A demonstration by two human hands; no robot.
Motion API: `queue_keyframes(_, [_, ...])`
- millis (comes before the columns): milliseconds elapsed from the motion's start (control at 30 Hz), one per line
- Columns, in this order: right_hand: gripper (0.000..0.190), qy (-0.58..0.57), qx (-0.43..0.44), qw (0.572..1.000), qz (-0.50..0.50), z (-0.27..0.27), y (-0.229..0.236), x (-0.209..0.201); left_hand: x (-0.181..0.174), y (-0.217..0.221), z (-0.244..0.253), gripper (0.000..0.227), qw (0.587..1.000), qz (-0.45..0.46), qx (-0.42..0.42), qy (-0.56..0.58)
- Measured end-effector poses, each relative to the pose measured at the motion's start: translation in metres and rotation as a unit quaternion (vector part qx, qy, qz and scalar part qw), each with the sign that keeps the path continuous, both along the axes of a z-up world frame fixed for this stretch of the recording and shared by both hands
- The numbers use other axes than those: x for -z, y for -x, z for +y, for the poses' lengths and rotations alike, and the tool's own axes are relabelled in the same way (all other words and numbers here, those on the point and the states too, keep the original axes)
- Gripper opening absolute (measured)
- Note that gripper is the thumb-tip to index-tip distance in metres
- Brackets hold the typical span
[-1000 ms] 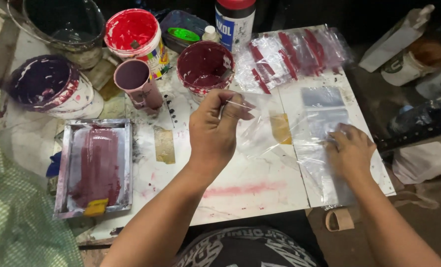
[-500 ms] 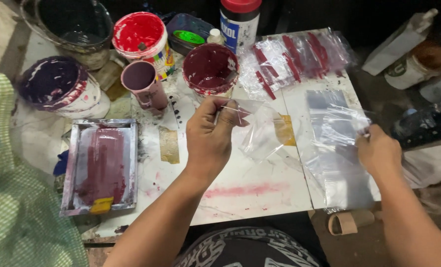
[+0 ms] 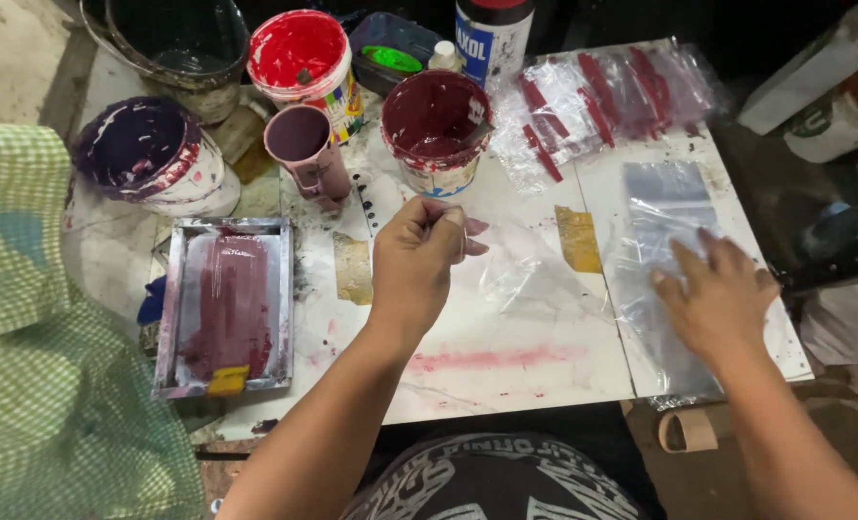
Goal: The person uses a yellow squeegee to spread red ink evenly across a rectangular screen printing frame. They then pick up a clear plastic sheet, place it over a white surface, and smooth it down with both hands.
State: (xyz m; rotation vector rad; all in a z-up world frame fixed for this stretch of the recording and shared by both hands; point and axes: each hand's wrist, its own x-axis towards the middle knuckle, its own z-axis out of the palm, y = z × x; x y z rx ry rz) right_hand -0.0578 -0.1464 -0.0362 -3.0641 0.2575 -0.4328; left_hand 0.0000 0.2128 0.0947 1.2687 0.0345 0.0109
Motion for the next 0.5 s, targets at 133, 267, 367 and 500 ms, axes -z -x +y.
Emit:
queue_keyframes(133, [0.056, -0.007, -0.003, 0.999, 0.035, -0.001, 0.001, 0.029, 0.006, -0.006, 0.013, 0.016, 0.978, 0.117, -0.003, -0.171])
queue_keyframes(267, [0.061, -0.112, -0.236, 0.955, -0.143, 0.040, -0.003, 0.034, 0.016, -0.011, 0.022, 0.013, 0.944, 0.279, -0.011, -0.176])
queue_keyframes(367, [0.084, -0.273, -0.222, 0.936, -0.018, 0.098, -0.005, -0.002, 0.047, -0.014, 0.019, 0.018, 0.962, 0.195, 0.012, -0.193])
queue_keyframes(500, [0.099, -0.290, -0.153, 0.939, 0.101, 0.121, -0.037, 0.009, 0.063, -0.025, 0.024, 0.022, 0.964, 0.227, 0.022, -0.137])
